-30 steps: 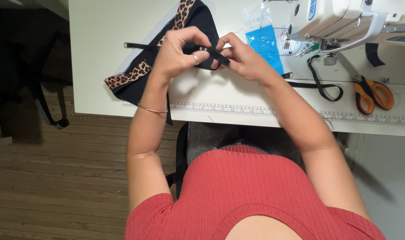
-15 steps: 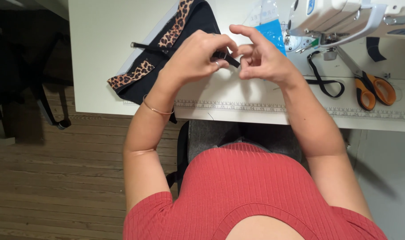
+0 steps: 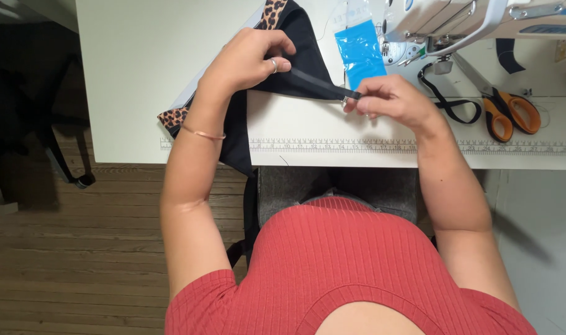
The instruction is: Assembling garment straps by threading elastic through plastic adjusters and attaching them to fabric
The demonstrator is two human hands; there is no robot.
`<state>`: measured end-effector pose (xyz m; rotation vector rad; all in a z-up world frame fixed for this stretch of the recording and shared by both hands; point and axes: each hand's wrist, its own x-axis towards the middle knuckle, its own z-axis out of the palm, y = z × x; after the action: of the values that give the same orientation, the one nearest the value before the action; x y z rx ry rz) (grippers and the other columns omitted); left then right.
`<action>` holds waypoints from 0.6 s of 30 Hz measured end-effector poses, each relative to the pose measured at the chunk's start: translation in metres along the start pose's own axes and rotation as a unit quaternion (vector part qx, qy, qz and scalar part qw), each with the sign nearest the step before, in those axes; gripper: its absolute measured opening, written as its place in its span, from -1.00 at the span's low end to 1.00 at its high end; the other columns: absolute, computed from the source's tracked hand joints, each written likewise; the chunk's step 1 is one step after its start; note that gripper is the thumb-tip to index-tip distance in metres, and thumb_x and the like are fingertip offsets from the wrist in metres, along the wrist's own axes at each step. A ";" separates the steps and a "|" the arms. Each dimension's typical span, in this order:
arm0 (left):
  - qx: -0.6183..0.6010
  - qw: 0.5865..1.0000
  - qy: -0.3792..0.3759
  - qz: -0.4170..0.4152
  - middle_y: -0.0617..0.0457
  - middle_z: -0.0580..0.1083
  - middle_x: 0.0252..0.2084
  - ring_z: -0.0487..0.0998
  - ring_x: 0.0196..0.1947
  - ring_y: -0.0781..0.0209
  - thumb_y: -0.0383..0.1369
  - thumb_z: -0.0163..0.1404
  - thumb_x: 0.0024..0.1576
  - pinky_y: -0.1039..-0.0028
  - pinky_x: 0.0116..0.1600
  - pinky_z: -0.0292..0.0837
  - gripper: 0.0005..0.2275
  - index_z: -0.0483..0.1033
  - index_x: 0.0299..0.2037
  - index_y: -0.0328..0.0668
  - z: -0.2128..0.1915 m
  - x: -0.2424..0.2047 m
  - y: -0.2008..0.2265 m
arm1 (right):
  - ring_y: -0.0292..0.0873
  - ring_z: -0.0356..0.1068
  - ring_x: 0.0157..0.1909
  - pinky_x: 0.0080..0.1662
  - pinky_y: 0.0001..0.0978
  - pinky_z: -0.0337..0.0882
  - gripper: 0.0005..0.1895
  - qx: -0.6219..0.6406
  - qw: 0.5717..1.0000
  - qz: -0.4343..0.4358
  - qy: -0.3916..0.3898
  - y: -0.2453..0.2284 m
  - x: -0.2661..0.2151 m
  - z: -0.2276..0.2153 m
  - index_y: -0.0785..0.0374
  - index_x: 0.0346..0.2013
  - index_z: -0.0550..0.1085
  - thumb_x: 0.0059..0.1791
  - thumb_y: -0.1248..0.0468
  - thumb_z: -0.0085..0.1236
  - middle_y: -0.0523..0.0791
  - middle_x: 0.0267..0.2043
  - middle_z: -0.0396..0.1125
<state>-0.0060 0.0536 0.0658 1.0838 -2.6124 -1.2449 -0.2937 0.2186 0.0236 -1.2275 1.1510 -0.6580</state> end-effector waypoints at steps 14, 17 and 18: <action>-0.080 0.996 0.000 -0.039 0.22 0.52 -0.42 0.40 -0.42 0.44 -0.36 0.22 0.11 0.59 -0.20 0.32 -0.82 0.68 -0.08 -0.01 0.003 0.012 -0.052 | -0.21 0.25 -0.13 -0.01 -0.33 0.29 -0.79 -0.227 0.961 -0.050 0.150 0.002 -0.037 0.005 0.27 -0.42 0.51 0.12 0.34 0.12 -0.18 -0.20 0.21; -0.088 0.995 -0.029 -0.035 0.19 0.52 -0.32 0.45 -0.33 0.41 -0.43 0.15 0.12 0.58 -0.13 0.42 -0.74 0.64 0.02 -0.01 -0.001 0.012 -0.064 | -0.25 0.26 -0.17 -0.06 -0.35 0.20 -0.77 -0.266 0.948 -0.015 0.176 0.002 -0.031 0.004 0.20 -0.44 0.56 0.11 0.25 0.19 -0.23 -0.24 0.23; -0.089 0.995 -0.040 -0.027 0.16 0.51 -0.24 0.51 -0.20 0.38 -0.49 0.12 0.12 0.56 -0.04 0.48 -0.69 0.61 0.07 0.00 -0.002 0.010 -0.071 | -0.27 0.25 -0.18 -0.05 -0.37 0.19 -0.74 -0.269 0.946 -0.010 0.178 0.001 -0.029 0.004 0.17 -0.50 0.52 0.09 0.25 0.22 -0.25 -0.25 0.22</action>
<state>0.0275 0.0156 0.0145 1.1008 -2.4830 -1.5284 -0.2997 0.2465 0.0312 -1.6192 1.6986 -0.6146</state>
